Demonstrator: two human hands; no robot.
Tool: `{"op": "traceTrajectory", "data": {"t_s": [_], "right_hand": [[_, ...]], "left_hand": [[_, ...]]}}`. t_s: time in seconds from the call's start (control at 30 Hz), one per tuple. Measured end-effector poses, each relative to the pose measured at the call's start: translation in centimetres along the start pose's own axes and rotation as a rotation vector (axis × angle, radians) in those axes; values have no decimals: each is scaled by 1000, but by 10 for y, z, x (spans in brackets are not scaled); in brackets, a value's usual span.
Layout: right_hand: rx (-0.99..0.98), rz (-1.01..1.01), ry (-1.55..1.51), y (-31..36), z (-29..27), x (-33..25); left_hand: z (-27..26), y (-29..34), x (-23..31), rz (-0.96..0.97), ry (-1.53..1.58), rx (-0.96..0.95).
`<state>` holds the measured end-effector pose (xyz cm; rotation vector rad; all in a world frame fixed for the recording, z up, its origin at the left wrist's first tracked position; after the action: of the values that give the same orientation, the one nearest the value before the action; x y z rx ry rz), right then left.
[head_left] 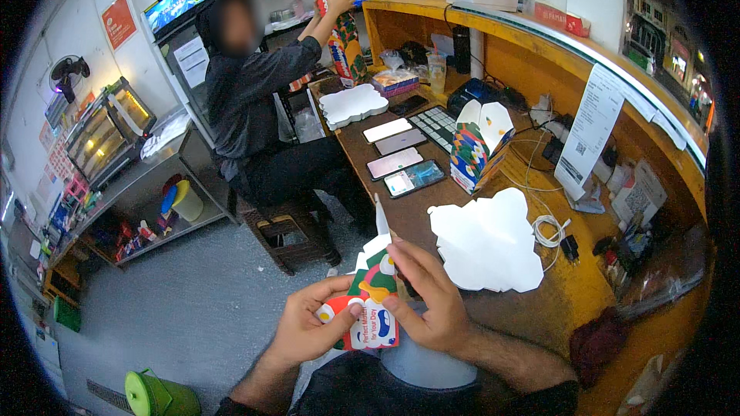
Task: The person folds flat, colorful printed cardboard pieces into small takeaway boxes by hand. They repeatedly pick up a flat piece, fold along creases, and tuck flaps to form a box, then place the finished box on the counter.
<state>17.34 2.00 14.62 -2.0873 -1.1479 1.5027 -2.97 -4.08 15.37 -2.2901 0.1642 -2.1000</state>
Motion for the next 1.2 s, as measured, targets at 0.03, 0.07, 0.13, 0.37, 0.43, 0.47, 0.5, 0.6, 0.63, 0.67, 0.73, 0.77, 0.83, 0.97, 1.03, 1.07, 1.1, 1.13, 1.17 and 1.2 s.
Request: {"op": "traceTrajectory", "data": {"t_s": [0.03, 0.07, 0.13, 0.37, 0.43, 0.47, 0.5, 0.6, 0.63, 0.67, 0.73, 0.77, 0.83, 0.97, 1.03, 1.07, 1.1, 1.13, 1.17, 1.2], "right_hand": [[12, -12, 11, 1, 0, 1], [25, -23, 21, 1, 1, 1], [42, -36, 27, 3, 2, 3], [25, -34, -10, 1, 1, 5], [12, -43, -28, 2, 2, 6], [7, -51, -28, 2, 2, 6], [1, -60, -29, 2, 0, 3], [-4, -93, -47, 2, 0, 0], [-5, -103, -56, 2, -1, 0], [-11, -123, -46, 2, 0, -1], [-20, -158, -22, 0, -2, -1], [-9, -169, -25, 0, -3, -2], [18, -192, -26, 0, -3, -4], [60, -303, 89, 8, -3, -9], [76, -329, 158, 11, -5, -14], [81, -341, 163, 11, -6, -16], [86, -352, 168, 11, -7, -18], [87, -362, 172, 10, -7, -20], [95, -354, 172, 10, -7, -21], [102, -347, 172, 9, -6, -22]], "left_hand": [[0, 0, -3, 2, 25, 1], [0, -2, -3, 12, -5, -14], [0, -3, -2, 29, -64, -42], [0, -3, -6, -59, 31, -59], [0, 1, -6, -112, 44, -75], [1, 1, -4, -69, 14, -82], [3, 1, -2, -27, -18, -88], [6, 4, 5, -101, -39, -142], [8, 5, 6, -161, -31, -166], [10, 2, 10, -4, -52, -152], [10, -2, 8, 77, -84, -144], [11, -3, 9, 117, -100, -143], [7, -2, 17, 172, -272, -177], [8, -5, 36, 416, -548, -219], [8, -3, 38, 412, -578, -231], [8, -2, 39, 411, -595, -238], [8, -1, 39, 422, -586, -237], [7, 0, 36, 432, -574, -233], [7, 2, 33, 442, -562, -229], [5, 5, 27, 408, -463, -197]]}}
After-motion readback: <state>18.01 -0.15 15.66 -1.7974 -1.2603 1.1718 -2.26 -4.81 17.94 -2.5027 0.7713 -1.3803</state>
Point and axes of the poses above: each hand's wrist, its own y-axis away from the middle knuckle, its own z-axis out of the palm, x = y × z, the point moved 5 cm from there along -y, towards the middle knuckle, and after that the axes turned 1 degree about -z, right-handed, at the moved point
